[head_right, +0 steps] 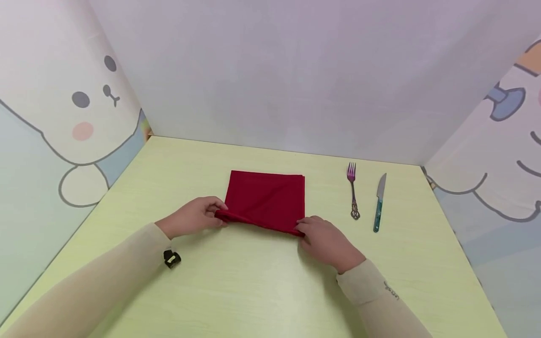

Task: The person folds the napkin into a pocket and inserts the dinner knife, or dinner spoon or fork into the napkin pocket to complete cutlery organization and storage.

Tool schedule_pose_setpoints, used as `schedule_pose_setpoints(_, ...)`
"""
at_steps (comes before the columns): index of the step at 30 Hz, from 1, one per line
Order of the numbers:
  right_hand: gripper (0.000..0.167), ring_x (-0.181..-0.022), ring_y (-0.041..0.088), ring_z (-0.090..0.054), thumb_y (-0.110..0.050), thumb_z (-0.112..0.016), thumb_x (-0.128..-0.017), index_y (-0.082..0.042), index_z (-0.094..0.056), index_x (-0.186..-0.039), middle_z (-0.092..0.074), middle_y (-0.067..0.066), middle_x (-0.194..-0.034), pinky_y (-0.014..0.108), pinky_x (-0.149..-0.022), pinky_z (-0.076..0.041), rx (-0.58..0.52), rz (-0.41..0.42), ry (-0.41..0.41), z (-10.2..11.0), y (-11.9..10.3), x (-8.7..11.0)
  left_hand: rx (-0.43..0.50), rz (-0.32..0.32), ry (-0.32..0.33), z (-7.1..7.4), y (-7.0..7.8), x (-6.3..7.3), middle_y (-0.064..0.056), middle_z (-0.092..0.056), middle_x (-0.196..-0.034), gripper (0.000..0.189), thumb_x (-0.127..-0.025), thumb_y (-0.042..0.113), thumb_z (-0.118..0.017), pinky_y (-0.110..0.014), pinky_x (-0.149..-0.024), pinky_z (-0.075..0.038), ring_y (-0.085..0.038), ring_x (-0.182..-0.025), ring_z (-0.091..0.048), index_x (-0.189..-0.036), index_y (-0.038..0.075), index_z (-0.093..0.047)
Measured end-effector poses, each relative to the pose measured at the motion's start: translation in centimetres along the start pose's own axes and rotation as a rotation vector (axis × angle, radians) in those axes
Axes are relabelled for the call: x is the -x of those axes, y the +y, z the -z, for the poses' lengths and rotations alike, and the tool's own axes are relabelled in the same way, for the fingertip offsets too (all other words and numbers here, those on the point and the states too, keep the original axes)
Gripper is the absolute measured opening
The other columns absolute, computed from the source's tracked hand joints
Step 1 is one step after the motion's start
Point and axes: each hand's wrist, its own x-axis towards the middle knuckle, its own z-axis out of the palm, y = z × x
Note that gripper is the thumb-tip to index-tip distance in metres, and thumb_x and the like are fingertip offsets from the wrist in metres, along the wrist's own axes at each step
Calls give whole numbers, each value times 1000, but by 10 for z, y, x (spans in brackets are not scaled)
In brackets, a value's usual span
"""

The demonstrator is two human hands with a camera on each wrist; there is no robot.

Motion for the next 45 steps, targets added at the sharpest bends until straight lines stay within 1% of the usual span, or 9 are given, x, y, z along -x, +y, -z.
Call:
schedule_pose_setpoints(7, 37, -127, 34, -58, -12, -74, -89, -1, -71, -124, -65, 13, -134, 49, -105, -49, -30, 0, -20, 1, 3, -2, -52, -7, 41, 0, 3, -1, -2, -75, -93, 5, -100, 9, -67, -32, -73, -53, -18, -86, -72, -104, 8, -70)
schedule_pose_setpoints(11, 39, -128, 35, -57, -11, -75, -87, -1, -70, -124, -64, 14, -135, 49, -105, -49, -47, -2, -30, 0, 4, -2, -42, 8, 40, 1, 5, -3, -3, -75, -92, 8, -104, 12, -62, -34, -80, -56, -17, -83, -74, -102, 7, -68)
schedule_pose_setpoints(16, 43, -127, 35, -57, -13, -76, -87, 2, -69, -127, -64, 15, -134, 49, -106, -49, -65, -31, -34, 0, 3, -2, -141, -16, 45, 6, 4, -8, -3, -71, -85, 17, -107, 21, -58, -35, -75, -50, -16, -76, -68, -97, 9, -65)
schedule_pose_setpoints(22, 27, -111, 29, -64, -8, -72, -92, -3, -71, -119, -70, 8, -114, 47, -98, -53, -42, 13, 25, -2, 4, -8, -224, -89, 70, 14, 3, -10, 1, -67, -96, 15, -106, 28, -59, -37, -76, -49, -19, -84, -58, -100, 19, -70)
schedule_pose_setpoints(26, 21, -110, 27, -64, -8, -63, -98, -5, -70, -117, -69, 4, -111, 48, -99, -52, -139, -35, 23, 1, 8, -7, -194, -153, 36, 17, 2, -9, 4, -69, -101, 10, -105, 25, -61, -38, -83, -50, -18, -96, -59, -103, 23, -71)
schedule_pose_setpoints(30, 11, -100, 23, -62, -11, -58, -103, -9, -68, -108, -66, -1, -101, 47, -93, -53, -246, -83, -3, 5, 11, -4, -155, -179, -6, 18, 1, -10, -3, -67, -94, 9, -105, 21, -62, -37, -75, -49, -20, -82, -58, -101, 22, -69)
schedule_pose_setpoints(38, 9, -88, 17, -59, -24, -55, -108, -18, -61, -104, -61, -5, -89, 40, -80, -51, -444, -140, -59, 8, 6, 4, -157, -87, 36, 18, -8, -15, -2, -62, -91, 11, -106, 22, -59, -36, -77, -46, -20, -85, -54, -107, 17, -68)
schedule_pose_setpoints(41, 16, -75, 18, -53, -29, -54, -109, -16, -56, -99, -54, 0, -79, 37, -68, -45, -524, -194, -47, 8, 6, -1, -157, -33, 59, 17, -9, -20, -2, -63, -91, 14, -107, 25, -58, -37, -80, -45, -21, -89, -55, -102, 14, -67)
schedule_pose_setpoints(45, 22, -69, 20, -49, -32, -55, -108, -11, -55, -101, -55, 4, -78, 36, -66, -43, -618, -286, -23, 6, 12, -12, -134, 34, 53, 16, -9, -29, -4, -63, -85, 21, -108, 26, -56, -35, -76, -45, -20, -79, -56, -95, 10, -62)
